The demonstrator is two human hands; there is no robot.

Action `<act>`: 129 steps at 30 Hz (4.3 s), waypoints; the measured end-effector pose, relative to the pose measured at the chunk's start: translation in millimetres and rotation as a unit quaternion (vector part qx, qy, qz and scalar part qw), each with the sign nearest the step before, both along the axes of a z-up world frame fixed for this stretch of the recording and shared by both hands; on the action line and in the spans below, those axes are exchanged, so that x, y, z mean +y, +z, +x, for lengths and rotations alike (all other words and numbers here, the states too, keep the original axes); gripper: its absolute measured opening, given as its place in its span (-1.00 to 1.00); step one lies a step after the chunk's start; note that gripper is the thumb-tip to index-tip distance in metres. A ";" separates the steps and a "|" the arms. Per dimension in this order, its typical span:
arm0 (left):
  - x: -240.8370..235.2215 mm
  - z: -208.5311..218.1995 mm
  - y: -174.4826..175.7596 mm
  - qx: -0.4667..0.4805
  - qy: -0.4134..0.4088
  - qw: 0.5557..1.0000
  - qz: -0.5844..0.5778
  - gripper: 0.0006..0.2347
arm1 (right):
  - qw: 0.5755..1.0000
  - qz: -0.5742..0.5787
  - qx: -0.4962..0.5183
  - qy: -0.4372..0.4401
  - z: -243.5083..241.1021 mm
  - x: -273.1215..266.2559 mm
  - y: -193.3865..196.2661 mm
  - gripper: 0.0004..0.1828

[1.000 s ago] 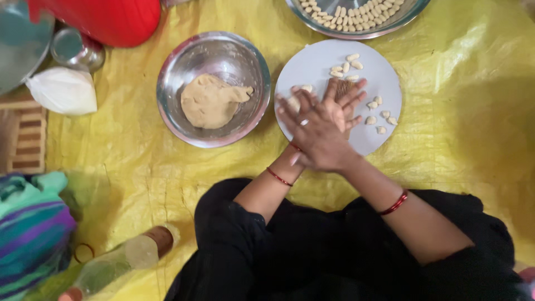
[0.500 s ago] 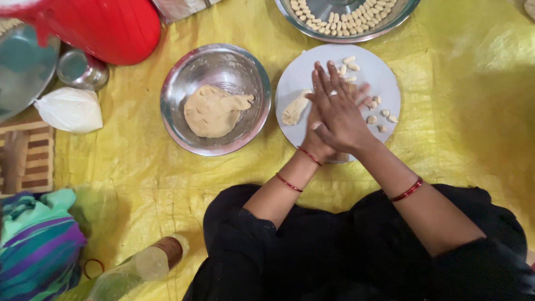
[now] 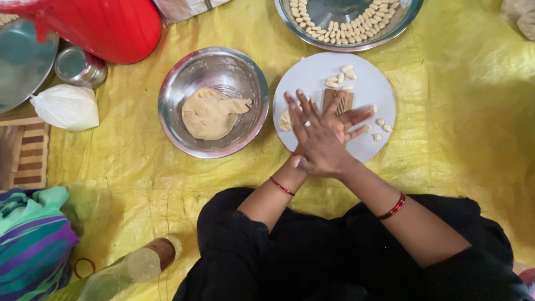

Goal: The person shapes small pieces of dough into elongated forms using a grooved wooden board. They roll the dough between their palms and then press it against the board to create ridges, placing the finished pieces onto a plate.

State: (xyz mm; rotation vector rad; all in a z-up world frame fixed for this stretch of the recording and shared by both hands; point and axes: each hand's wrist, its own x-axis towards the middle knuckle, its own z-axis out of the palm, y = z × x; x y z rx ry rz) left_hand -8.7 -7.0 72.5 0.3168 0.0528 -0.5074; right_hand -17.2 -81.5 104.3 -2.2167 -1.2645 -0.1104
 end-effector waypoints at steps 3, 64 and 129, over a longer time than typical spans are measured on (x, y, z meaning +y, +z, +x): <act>9.8 -0.8 -5.1 0.012 0.016 1.000 -0.013 -0.02 | 0.987 0.037 0.153 -0.021 -3.3 -1.5 -11.9 0.12; 39.5 7.7 -32.3 -0.319 -0.069 0.409 0.852 -0.37 | 0.930 -0.028 0.150 -0.336 52.1 -67.4 -64.9 -0.74; 33.5 9.9 -53.0 -0.289 -0.063 0.396 0.870 -0.32 | 0.959 -0.091 0.123 -0.240 152.2 -86.3 -51.2 -0.20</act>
